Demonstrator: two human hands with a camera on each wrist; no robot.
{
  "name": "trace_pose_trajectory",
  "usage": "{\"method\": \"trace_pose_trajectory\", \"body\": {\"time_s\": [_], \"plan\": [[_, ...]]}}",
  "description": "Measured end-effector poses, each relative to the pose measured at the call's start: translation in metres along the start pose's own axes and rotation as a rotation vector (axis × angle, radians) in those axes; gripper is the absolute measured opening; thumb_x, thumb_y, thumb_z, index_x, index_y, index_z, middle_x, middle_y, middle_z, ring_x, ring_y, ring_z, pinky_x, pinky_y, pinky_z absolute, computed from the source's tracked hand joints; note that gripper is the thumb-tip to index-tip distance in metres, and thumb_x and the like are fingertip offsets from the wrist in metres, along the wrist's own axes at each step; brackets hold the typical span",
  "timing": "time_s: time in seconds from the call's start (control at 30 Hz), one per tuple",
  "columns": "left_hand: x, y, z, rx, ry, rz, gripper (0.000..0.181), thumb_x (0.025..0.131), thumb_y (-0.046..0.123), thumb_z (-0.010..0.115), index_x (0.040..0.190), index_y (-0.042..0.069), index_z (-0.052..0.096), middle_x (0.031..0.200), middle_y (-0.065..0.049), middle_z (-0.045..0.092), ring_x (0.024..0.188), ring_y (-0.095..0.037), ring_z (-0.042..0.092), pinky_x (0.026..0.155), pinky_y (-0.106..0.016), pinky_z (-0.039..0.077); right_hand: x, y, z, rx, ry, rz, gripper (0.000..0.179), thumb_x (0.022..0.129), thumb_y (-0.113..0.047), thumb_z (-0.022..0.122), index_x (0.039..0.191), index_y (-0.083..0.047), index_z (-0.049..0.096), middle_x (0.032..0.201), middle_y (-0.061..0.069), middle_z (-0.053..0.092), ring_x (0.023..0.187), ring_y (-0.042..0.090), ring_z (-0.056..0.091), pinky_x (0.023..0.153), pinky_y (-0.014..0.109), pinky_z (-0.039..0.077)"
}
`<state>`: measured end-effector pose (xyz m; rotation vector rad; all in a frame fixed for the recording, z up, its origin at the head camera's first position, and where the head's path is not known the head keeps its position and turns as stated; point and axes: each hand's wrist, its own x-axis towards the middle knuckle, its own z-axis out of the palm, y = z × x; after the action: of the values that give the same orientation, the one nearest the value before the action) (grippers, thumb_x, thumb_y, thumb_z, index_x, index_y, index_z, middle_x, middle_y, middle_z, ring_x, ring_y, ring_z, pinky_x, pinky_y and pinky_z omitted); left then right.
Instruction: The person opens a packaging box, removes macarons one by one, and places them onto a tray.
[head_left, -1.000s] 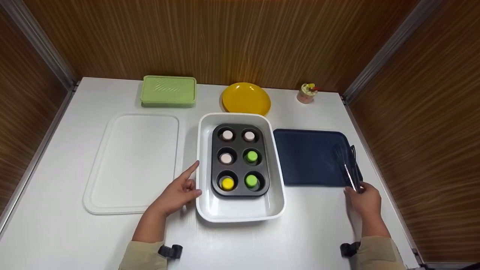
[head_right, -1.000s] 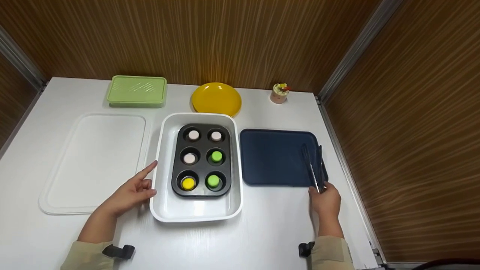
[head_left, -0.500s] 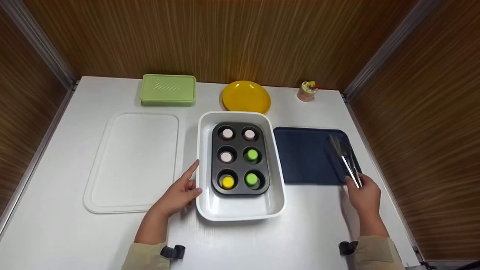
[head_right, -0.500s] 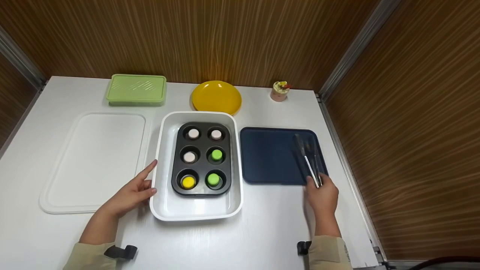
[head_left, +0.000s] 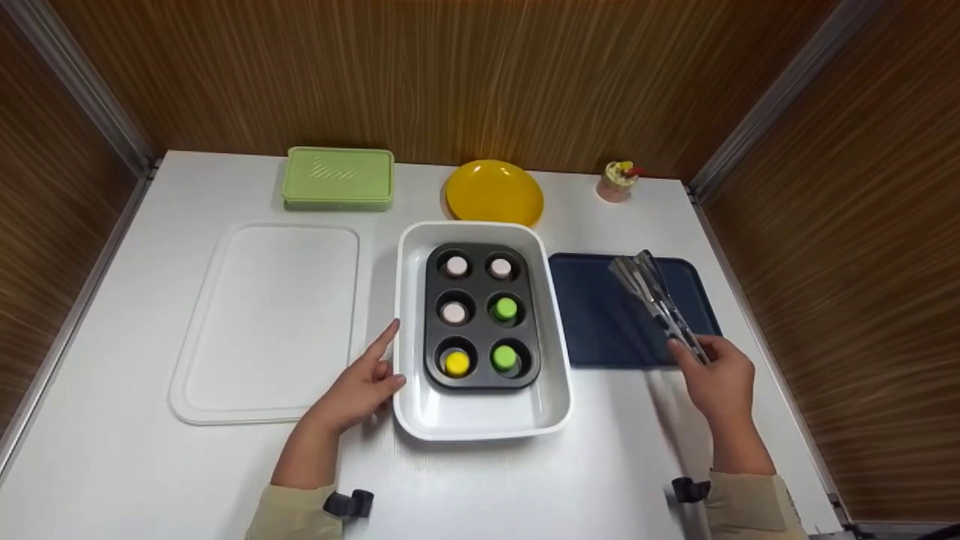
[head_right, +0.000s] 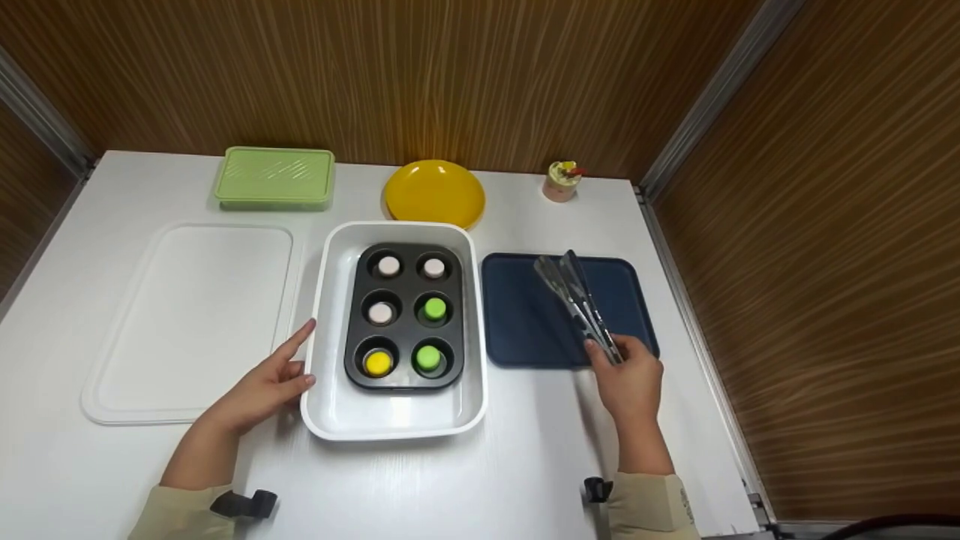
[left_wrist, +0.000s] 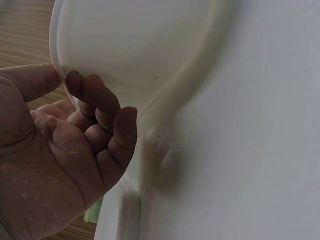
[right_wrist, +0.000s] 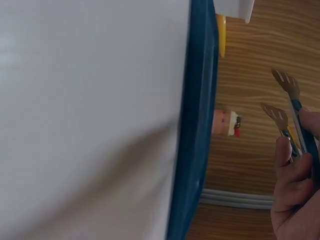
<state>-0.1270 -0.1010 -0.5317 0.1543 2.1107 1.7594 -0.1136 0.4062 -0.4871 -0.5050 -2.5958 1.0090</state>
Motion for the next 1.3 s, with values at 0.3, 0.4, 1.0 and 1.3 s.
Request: {"method": "trace_pose_trajectory", "body": {"time_s": [0.3, 0.4, 1.0, 1.3], "plan": [[-0.001, 0.0, 0.0, -0.008, -0.008, 0.004, 0.084, 0.102, 0.003, 0.064, 0.171, 0.019, 0.019, 0.071, -0.001, 0.052, 0.058, -0.012, 0.044, 0.055, -0.024, 0.039, -0.011, -0.021, 0.003, 0.034, -0.002, -0.111, 0.029, 0.092, -0.016, 0.085, 0.111, 0.006, 0.078, 0.095, 0.022, 0.077, 0.069, 0.002, 0.06, 0.059, 0.013, 0.047], [-0.001, 0.0, 0.001, -0.01, -0.002, -0.009, 0.084, 0.102, 0.003, 0.064, 0.171, 0.02, 0.02, 0.071, -0.001, 0.052, 0.058, -0.013, 0.044, 0.054, -0.025, 0.039, -0.015, -0.026, 0.003, 0.026, 0.008, -0.159, 0.027, 0.091, -0.013, 0.086, 0.109, 0.005, 0.08, 0.092, 0.022, 0.077, 0.067, 0.002, 0.06, 0.058, 0.013, 0.046], [-0.003, 0.005, 0.0, -0.021, -0.022, -0.024, 0.085, 0.103, 0.002, 0.063, 0.172, 0.021, 0.017, 0.071, -0.002, 0.053, 0.055, -0.011, 0.041, 0.052, -0.023, 0.037, -0.032, -0.055, 0.013, 0.118, -0.041, -0.357, 0.023, 0.081, 0.0, 0.091, 0.1, 0.004, 0.079, 0.076, 0.009, 0.073, 0.06, 0.006, 0.059, 0.055, 0.015, 0.044], [-0.003, 0.005, -0.001, -0.021, -0.032, -0.014, 0.086, 0.103, 0.003, 0.064, 0.172, 0.02, 0.016, 0.073, -0.003, 0.057, 0.056, -0.011, 0.043, 0.052, -0.024, 0.038, -0.04, -0.065, 0.022, 0.127, -0.077, -0.451, 0.02, 0.079, 0.0, 0.092, 0.094, 0.002, 0.079, 0.074, 0.004, 0.073, 0.059, 0.005, 0.057, 0.053, 0.014, 0.043]]}}
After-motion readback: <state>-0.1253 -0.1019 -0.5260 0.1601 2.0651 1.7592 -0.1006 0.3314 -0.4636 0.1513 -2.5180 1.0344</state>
